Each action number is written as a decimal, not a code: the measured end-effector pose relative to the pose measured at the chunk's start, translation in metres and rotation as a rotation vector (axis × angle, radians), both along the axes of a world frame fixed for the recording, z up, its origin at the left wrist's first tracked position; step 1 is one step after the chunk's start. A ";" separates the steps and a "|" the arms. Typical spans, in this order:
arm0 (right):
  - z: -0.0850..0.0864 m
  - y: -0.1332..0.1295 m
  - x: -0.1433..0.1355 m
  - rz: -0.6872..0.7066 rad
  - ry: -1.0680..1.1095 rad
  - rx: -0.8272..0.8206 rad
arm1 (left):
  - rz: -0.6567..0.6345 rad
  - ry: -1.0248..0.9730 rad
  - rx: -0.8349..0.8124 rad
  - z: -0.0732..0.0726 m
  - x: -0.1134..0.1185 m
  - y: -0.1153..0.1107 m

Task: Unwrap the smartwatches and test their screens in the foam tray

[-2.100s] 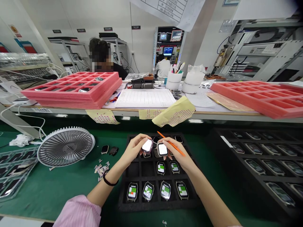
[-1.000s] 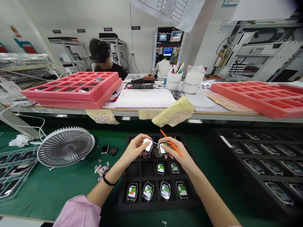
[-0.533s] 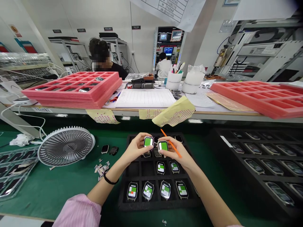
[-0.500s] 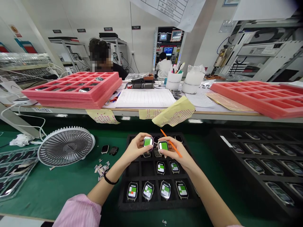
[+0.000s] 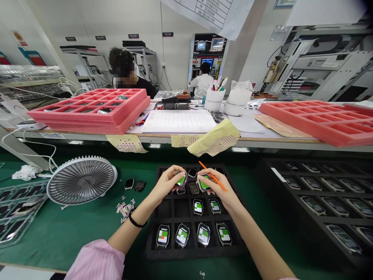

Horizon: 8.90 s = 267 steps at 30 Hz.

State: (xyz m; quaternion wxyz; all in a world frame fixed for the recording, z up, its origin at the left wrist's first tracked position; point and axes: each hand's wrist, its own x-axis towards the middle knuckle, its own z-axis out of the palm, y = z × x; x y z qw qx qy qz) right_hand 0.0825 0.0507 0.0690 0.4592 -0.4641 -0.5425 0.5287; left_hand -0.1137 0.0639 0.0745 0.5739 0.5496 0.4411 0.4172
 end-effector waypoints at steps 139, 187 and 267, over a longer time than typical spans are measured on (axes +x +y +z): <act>0.009 -0.040 0.000 -0.191 0.137 0.633 | 0.020 0.314 0.761 -0.007 0.013 -0.021; 0.004 -0.021 -0.016 0.027 0.247 0.083 | 0.066 0.407 0.791 -0.010 0.011 -0.018; -0.084 0.015 0.098 -0.355 -0.721 0.275 | -0.114 0.952 0.731 -0.093 -0.090 -0.063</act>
